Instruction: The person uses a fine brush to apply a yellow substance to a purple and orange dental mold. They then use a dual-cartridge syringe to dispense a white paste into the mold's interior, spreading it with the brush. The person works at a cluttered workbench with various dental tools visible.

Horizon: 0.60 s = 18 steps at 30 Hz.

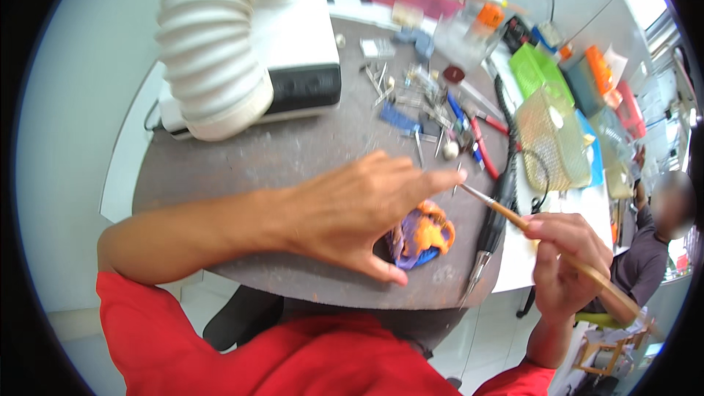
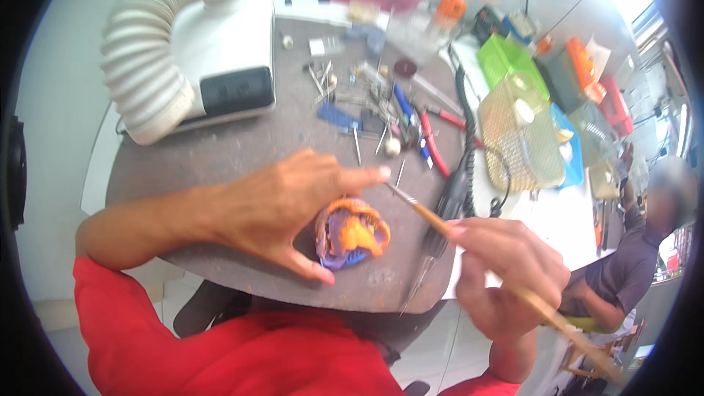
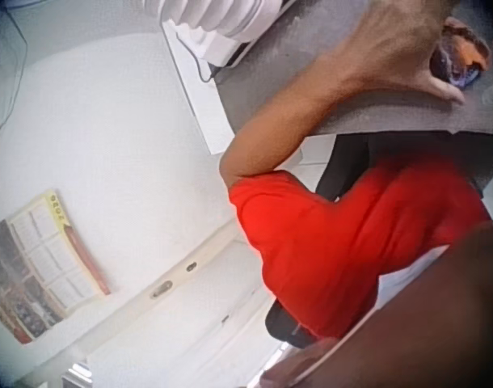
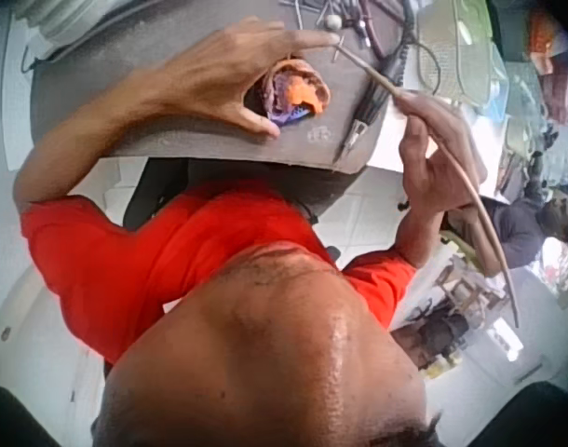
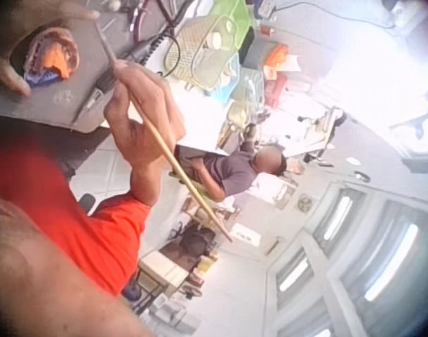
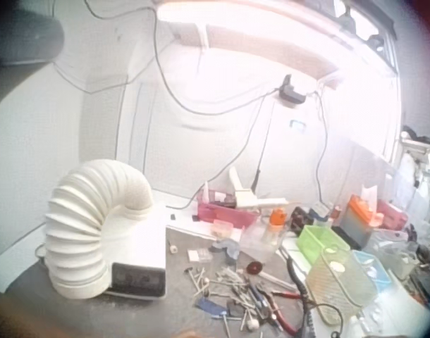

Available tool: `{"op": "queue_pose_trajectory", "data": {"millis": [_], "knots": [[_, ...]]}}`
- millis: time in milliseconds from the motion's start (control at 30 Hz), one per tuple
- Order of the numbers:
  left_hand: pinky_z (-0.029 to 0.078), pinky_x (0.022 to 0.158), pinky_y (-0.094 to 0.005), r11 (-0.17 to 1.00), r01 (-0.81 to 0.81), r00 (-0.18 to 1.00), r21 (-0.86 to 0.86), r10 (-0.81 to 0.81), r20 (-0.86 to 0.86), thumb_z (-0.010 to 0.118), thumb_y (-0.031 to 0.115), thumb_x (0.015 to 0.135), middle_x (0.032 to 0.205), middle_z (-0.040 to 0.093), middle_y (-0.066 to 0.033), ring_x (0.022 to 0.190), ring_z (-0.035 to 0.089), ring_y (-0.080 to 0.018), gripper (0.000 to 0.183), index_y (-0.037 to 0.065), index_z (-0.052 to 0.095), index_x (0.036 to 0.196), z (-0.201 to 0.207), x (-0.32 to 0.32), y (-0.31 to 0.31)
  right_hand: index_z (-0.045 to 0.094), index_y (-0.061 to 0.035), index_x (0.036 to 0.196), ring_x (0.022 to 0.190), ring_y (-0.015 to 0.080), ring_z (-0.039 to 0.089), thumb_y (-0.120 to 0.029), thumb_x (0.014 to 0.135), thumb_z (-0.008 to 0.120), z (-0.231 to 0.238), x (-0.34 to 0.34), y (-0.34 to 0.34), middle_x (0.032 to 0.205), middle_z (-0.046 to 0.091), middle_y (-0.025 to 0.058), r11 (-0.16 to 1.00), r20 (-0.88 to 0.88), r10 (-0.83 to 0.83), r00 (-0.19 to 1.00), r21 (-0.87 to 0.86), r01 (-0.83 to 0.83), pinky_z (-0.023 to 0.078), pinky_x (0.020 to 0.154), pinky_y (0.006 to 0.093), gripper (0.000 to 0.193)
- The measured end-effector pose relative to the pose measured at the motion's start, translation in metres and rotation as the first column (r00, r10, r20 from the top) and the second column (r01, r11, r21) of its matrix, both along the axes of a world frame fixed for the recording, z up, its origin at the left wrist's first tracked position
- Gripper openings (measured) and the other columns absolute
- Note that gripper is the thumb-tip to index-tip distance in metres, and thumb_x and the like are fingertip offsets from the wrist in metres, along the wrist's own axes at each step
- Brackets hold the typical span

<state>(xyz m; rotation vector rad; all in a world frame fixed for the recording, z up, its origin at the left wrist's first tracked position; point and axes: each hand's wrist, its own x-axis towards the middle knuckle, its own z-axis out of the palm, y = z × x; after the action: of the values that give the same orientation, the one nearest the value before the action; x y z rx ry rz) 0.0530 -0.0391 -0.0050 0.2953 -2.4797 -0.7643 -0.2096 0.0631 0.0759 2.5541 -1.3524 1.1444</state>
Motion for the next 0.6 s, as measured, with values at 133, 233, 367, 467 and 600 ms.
{"op": "queue_pose_trajectory", "data": {"millis": [133, 233, 367, 467, 600], "knots": [[0.043, 0.099, -0.0431, 0.996, -0.037, 0.999, -0.082, 0.037, -0.003, 0.091, 0.037, 0.07, 0.118, 0.061, -0.0137, 0.106, 0.058, -0.0304, 0.109, 0.003, 0.033, 0.155, 0.0, -0.002, 0.001, 0.066, 0.0037, 0.09, 0.062, 0.0125, 0.065, -0.021, 0.105, 0.056, 0.02, -0.017, -0.024, 0.071, 0.066, 0.0083, 0.952, 0.243, -0.279, 0.929, 0.195, 0.235, 0.047, 0.054, 0.0237, 0.031], [0.041, 0.103, -0.0437, 0.993, -0.049, 0.998, -0.105, 0.052, 0.032, 0.09, 0.04, 0.072, 0.121, 0.062, -0.0135, 0.11, 0.058, -0.03, 0.103, 0.003, 0.038, 0.153, 0.003, 0.0, 0.001, 0.066, 0.0052, 0.082, 0.056, 0.0119, 0.062, -0.025, 0.102, 0.059, 0.03, -0.023, -0.071, 0.062, 0.064, 0.0069, 0.856, 0.124, -0.399, 0.909, 0.404, 0.321, 0.047, 0.053, 0.0278, 0.037], [0.04, 0.106, -0.0451, 0.988, -0.006, 1.0, -0.153, 0.01, 0.021, 0.087, 0.046, 0.074, 0.126, 0.062, -0.012, 0.114, 0.058, -0.0291, 0.094, 0.004, 0.045, 0.148, 0.0, -0.006, -0.002, 0.065, 0.0044, 0.07, 0.05, 0.0213, 0.059, -0.035, 0.098, 0.063, 0.017, -0.05, -0.124, 0.057, 0.063, 0.0112, 0.697, -0.188, -0.528, 0.828, 0.461, 0.549, 0.047, 0.056, 0.0391, 0.048], [0.04, 0.107, -0.0478, 0.982, -0.047, 0.998, -0.184, 0.039, -0.048, 0.084, 0.048, 0.079, 0.13, 0.062, -0.0109, 0.117, 0.059, -0.0278, 0.087, 0.005, 0.047, 0.146, 0.008, -0.003, 0.005, 0.065, 0.0034, 0.066, 0.052, 0.0326, 0.059, -0.04, 0.096, 0.065, 0.022, -0.052, -0.14, 0.056, 0.061, 0.0161, 0.708, -0.479, -0.538, 0.694, 0.19, 0.68, 0.047, 0.059, 0.0442, 0.053], [0.041, 0.108, -0.0495, 0.952, -0.174, 0.981, -0.253, 0.146, -0.126, 0.082, 0.033, 0.083, 0.126, 0.064, -0.0096, 0.114, 0.061, -0.0262, 0.065, 0.007, 0.056, 0.138, 0.01, -0.002, 0.004, 0.067, 0.0045, 0.083, 0.061, 0.0261, 0.067, -0.021, 0.094, 0.069, 0.024, -0.043, -0.122, 0.067, 0.066, 0.0169, 0.894, -0.309, -0.404, 0.861, 0.068, 0.444, 0.05, 0.06, 0.0372, 0.028]]}}
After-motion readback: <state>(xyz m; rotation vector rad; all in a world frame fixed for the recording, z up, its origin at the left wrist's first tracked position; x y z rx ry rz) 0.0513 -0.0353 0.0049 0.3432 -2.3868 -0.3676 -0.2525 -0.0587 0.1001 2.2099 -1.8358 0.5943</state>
